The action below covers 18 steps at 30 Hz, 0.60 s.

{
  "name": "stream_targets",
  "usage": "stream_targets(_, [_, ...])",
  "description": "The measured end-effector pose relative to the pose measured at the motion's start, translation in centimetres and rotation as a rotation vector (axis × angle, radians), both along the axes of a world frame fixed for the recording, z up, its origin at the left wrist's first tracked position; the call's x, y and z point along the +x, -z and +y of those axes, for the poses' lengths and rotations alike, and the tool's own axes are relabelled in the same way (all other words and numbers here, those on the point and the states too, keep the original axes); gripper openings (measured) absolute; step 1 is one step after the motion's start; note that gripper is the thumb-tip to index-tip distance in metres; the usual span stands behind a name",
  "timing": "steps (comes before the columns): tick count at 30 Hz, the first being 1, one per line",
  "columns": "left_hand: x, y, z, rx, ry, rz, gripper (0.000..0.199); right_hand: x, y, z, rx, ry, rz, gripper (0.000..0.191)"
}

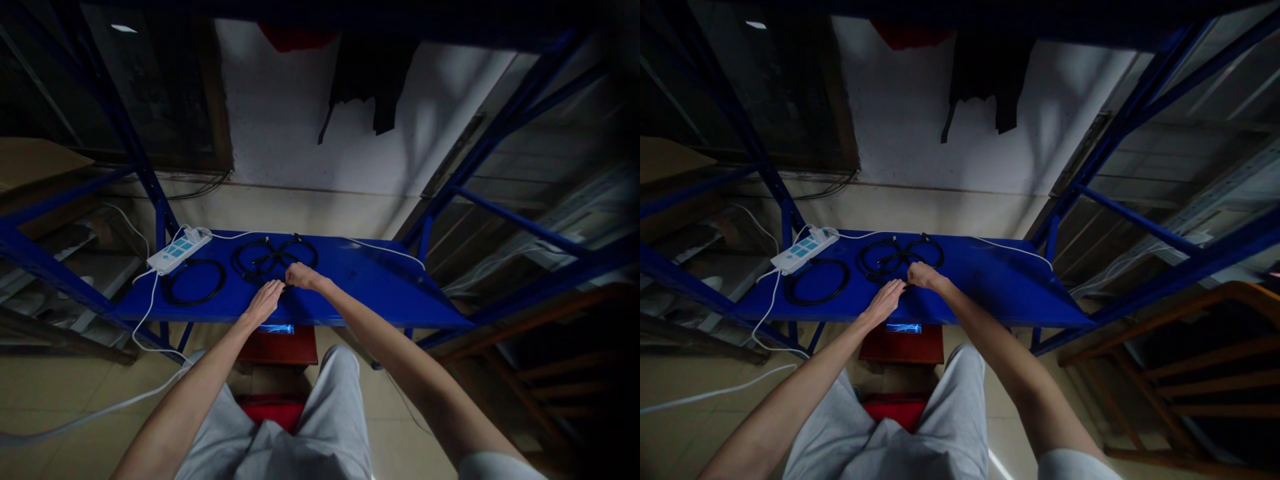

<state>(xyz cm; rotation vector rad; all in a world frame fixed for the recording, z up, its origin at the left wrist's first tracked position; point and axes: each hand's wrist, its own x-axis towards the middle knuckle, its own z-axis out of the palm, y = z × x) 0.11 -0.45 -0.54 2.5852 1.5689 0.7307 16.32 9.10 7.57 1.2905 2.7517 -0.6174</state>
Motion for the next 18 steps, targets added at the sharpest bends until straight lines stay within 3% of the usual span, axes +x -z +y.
stream_targets(5, [0.0, -0.7, -0.1, -0.009, 0.008, -0.033, 0.02, 0.3, 0.2, 0.1, -0.053, -0.083, 0.108, 0.011])
stream_targets(11, [0.0, -1.1, 0.0, 0.059, -0.098, 0.049, 0.012, -0.8, 0.6, 0.8, -0.102, -0.191, 0.151, 0.019])
stream_targets(18, [0.2, -1.1, 0.3, 0.069, -0.08, 0.0, 0.024, -1.6, 1.7, 1.9, 0.062, -0.063, 0.066, 0.022])
